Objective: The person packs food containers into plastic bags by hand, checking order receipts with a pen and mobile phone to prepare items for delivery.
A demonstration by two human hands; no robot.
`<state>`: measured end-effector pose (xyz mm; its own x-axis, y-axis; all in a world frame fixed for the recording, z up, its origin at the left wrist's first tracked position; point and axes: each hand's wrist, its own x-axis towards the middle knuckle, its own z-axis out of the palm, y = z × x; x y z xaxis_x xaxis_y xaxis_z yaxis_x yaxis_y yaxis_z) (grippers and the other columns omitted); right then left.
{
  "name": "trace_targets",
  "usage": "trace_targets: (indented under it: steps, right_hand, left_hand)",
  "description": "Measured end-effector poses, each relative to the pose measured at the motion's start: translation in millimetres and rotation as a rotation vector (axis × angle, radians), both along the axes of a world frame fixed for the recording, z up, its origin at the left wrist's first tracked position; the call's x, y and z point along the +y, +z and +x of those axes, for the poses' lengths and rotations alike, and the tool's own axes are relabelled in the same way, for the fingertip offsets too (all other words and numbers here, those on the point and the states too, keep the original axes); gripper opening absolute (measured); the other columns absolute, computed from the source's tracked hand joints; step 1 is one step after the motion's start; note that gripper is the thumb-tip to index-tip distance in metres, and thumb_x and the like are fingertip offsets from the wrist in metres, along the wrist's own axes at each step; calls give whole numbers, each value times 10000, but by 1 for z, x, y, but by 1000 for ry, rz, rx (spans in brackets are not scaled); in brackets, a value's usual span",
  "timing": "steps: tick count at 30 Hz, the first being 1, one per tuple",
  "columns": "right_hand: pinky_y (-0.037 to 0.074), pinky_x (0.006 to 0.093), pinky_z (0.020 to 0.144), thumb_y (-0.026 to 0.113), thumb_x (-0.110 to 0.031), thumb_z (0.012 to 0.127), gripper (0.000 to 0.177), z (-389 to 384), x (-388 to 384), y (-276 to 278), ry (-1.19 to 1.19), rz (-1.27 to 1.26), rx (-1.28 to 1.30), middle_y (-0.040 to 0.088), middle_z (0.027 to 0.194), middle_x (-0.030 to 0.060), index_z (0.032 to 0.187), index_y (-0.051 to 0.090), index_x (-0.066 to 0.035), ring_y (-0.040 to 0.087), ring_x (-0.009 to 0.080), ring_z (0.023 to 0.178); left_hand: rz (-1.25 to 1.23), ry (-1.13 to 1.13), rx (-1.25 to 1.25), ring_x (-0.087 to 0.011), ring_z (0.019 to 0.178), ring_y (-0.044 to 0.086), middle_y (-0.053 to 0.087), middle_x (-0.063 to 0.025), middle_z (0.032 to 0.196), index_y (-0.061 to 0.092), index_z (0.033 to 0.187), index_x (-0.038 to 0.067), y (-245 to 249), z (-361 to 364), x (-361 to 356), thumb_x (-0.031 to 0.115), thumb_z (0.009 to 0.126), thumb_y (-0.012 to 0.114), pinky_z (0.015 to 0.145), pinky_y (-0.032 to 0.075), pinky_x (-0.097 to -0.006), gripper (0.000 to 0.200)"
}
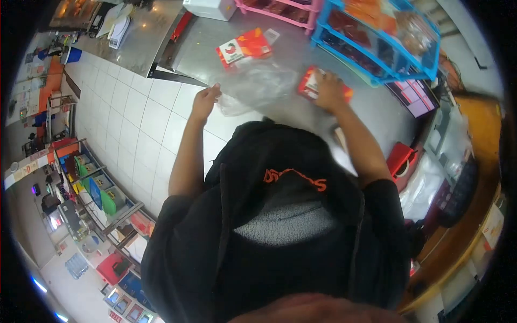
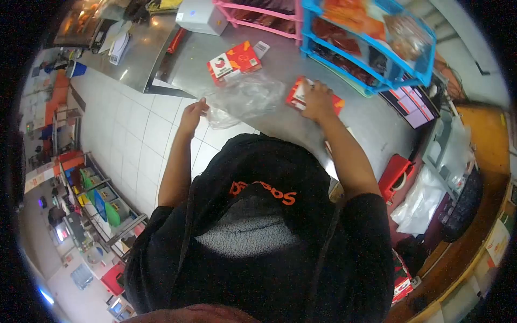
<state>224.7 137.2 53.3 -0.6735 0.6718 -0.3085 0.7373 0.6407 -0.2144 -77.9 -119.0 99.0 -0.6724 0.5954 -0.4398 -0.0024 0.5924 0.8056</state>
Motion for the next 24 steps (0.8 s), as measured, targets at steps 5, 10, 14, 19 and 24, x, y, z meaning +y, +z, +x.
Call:
trace_targets:
  steps: [5,10,14,19,24]
  right_hand:
    - [246,507,1123,811,-254,660,1097,-26,16,73,-102,-255,298,347,1442,234,1513,135,-113,317,412,1342]
    - [210,410,1155,859,-278,623,1192,-135,-44,98,150,-601,1012,196,1516,257,1507,87,-68,200,358,1427]
    - [253,456,1125,843,-302,638,1132,-177,-90,31,267,-500,1050,282,1441,252,1502,145,-86,283,406,1358]
    - [306,499,1058,823,-285,642,1049,-151,-101,35,470,-246,597,398,1302,222,1495,229,-151,388,397,1239]
    - [343,502,1019,770,-271,703,965,-138,-120,79,445,-56,4,435,1302,188,1503,237,-182,429,363,1212]
  left_hand:
    - [-108,-150,223,-202,709,585,622,-135,749,667,782,16,-4,-10,-3,410,927,561,686,462,-337,433]
    - [66,-244,254,-243,713,593,614,-145,747,655,788,4,-16,-13,-1,331,959,484,698,461,-360,407]
    - [275,-195,393,-243,714,585,608,-137,745,615,795,-21,-3,-16,-4,213,955,361,693,455,-356,381]
    - [495,344,-344,-176,681,528,568,-44,733,531,761,80,17,-50,-7,267,987,412,761,422,-345,317]
    - [425,-245,-542,-237,832,632,670,-166,912,576,945,-10,109,8,15,360,1006,395,872,468,-410,416]
